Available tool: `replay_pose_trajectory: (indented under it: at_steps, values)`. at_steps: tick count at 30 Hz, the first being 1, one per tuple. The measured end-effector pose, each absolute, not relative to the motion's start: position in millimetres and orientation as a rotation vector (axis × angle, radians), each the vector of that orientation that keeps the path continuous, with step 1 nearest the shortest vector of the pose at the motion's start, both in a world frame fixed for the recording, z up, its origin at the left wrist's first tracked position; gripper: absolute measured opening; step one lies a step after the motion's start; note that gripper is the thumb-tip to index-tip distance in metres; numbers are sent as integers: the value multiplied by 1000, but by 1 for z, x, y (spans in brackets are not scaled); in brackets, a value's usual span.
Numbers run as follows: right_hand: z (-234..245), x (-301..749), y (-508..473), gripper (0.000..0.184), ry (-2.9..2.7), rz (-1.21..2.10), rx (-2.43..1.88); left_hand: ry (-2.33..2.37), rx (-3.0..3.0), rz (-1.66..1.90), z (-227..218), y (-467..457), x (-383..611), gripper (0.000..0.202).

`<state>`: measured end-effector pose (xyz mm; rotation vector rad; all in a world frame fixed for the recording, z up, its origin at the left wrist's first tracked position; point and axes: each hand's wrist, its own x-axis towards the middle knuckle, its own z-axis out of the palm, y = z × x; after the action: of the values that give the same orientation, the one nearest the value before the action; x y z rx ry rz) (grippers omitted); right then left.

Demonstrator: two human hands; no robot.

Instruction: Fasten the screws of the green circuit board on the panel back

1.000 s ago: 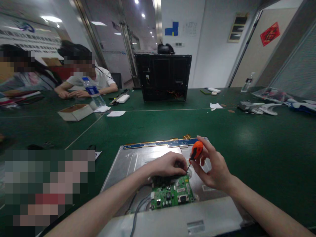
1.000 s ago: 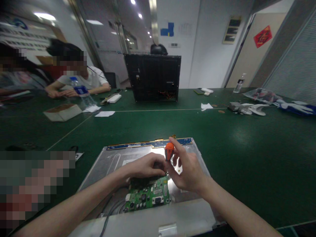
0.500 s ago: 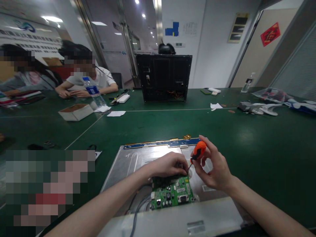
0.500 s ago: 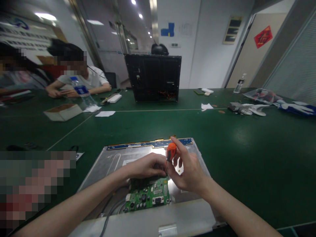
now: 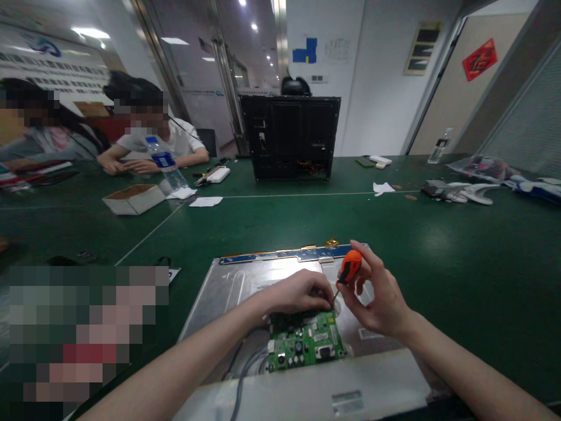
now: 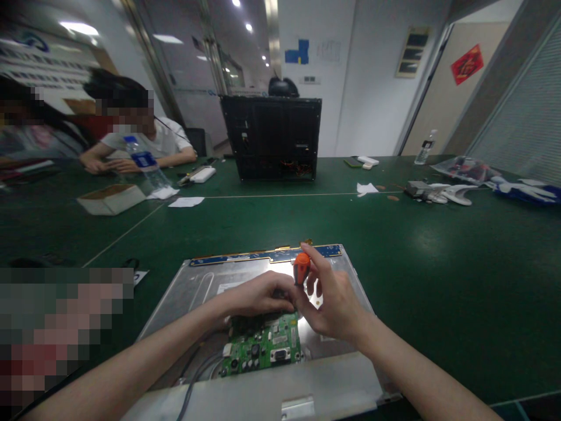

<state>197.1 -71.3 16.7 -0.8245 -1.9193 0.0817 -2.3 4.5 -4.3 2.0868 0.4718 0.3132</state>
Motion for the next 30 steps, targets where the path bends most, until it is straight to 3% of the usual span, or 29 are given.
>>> replay_pose_trajectory:
  at_steps: [30]
  values:
    - [15,196,-70,73,-1893,91,-787,493,2059,307,-3,3,-3,8]
